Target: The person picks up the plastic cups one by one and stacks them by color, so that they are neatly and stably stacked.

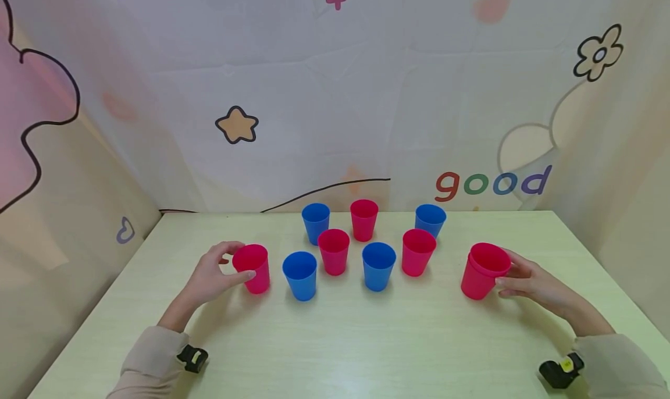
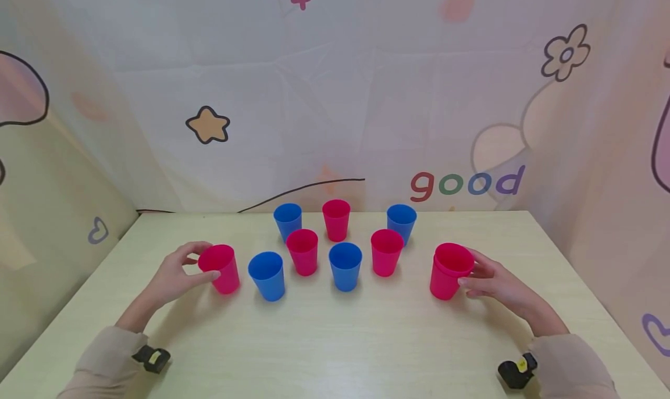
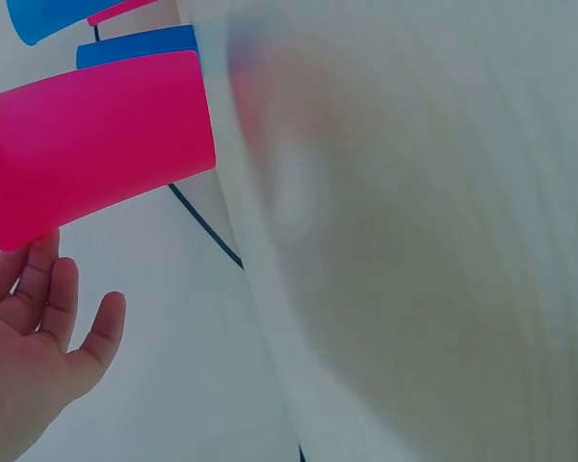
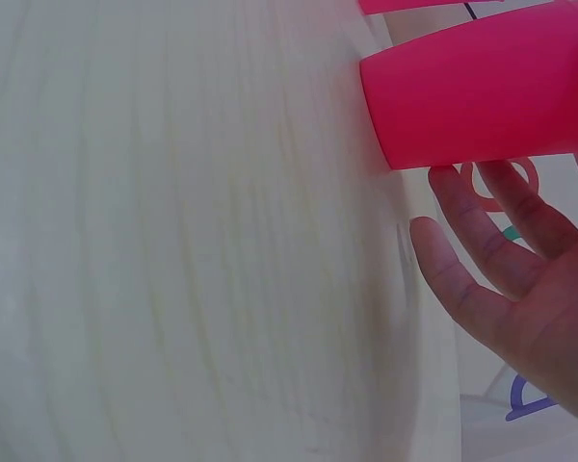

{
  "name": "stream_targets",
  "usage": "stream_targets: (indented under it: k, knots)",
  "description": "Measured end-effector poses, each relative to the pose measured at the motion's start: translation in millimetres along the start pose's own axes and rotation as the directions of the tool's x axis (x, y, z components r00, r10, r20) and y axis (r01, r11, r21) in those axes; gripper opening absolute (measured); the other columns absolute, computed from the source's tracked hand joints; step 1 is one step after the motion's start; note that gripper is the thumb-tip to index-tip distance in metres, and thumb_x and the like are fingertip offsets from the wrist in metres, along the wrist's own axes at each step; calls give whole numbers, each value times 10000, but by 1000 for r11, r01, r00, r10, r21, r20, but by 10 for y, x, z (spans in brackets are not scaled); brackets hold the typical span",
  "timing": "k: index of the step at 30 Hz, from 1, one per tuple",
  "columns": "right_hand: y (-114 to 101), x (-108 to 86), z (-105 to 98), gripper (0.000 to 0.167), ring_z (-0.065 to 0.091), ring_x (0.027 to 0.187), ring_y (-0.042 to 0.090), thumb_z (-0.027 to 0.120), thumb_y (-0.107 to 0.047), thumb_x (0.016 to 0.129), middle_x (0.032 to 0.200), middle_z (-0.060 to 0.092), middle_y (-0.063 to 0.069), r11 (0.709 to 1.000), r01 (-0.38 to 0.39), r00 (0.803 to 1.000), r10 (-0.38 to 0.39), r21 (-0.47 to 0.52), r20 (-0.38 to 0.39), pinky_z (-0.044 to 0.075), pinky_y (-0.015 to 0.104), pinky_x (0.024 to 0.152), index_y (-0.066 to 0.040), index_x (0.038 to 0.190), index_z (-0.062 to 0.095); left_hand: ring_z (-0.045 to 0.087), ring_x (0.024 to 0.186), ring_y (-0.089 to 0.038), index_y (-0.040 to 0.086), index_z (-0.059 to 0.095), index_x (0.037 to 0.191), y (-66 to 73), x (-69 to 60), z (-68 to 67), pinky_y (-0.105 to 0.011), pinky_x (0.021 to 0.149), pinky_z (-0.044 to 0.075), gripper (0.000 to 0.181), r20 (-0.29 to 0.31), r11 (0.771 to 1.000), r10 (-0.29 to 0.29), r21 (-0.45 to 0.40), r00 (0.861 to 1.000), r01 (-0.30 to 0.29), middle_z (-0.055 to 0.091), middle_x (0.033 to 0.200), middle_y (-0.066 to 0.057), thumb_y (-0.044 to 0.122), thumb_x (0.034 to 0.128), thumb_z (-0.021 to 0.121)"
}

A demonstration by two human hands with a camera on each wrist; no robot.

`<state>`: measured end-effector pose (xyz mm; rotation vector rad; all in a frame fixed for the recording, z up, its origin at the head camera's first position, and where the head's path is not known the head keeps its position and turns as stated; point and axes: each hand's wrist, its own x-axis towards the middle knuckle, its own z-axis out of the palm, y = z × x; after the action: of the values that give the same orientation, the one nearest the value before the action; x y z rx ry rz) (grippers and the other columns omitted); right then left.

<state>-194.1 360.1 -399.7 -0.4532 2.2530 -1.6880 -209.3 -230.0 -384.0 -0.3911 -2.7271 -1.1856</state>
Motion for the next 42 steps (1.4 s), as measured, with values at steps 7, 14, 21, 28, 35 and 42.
stream_targets:
  k: [7,14,21,28,35,42]
  knots:
    - [13,-8,-3,556,564,959,64,515,-59,908,1111,521,-190,1000,3,1000,-3,-2,4,508,316,776,-357,1335,319,470,1023,-274,17,496,1195,103,-40,-62,-470,811,431,585,-50,1000,10,-1,999,-10,529,1111,-128,193,711,773]
    - [26,6,-12,564,562,957,64,513,-55,908,1109,520,-187,1000,3,1000,-3,-8,0,511,322,770,-350,1344,311,477,997,-262,29,515,1177,223,-66,-117,-419,768,442,559,-114,999,42,-4,993,-43,545,1096,-119,189,706,771]
    - [36,5,-12,557,563,958,67,510,-57,909,1111,520,-185,1000,2,1000,-2,-6,5,510,320,773,-359,1334,315,484,983,-225,40,539,1148,314,-110,-144,-402,771,442,534,-144,994,106,-17,984,-109,558,1073,-91,158,689,784]
    - [27,6,-22,559,572,955,72,496,-45,915,1118,523,-187,999,33,999,-33,-3,27,509,307,771,-393,1318,322,489,987,-200,45,564,1130,478,-142,-199,-398,776,437,522,-169,981,185,-30,968,-193,569,1067,-80,118,668,795]
    - [-7,14,-21,539,572,948,69,495,-46,917,1104,536,-177,999,43,998,-44,16,39,511,297,766,-411,1285,349,492,999,-221,40,558,1141,618,-164,-169,-391,764,448,550,-146,975,210,-45,967,-218,563,1091,-93,99,651,801]
    - [5,6,-17,545,573,948,64,505,-55,914,1106,534,-190,999,40,998,-41,11,36,508,296,771,-425,1283,348,496,1002,-217,49,561,1133,719,-137,-70,-396,769,455,542,-122,968,226,-81,967,-236,564,1085,-78,107,650,802]
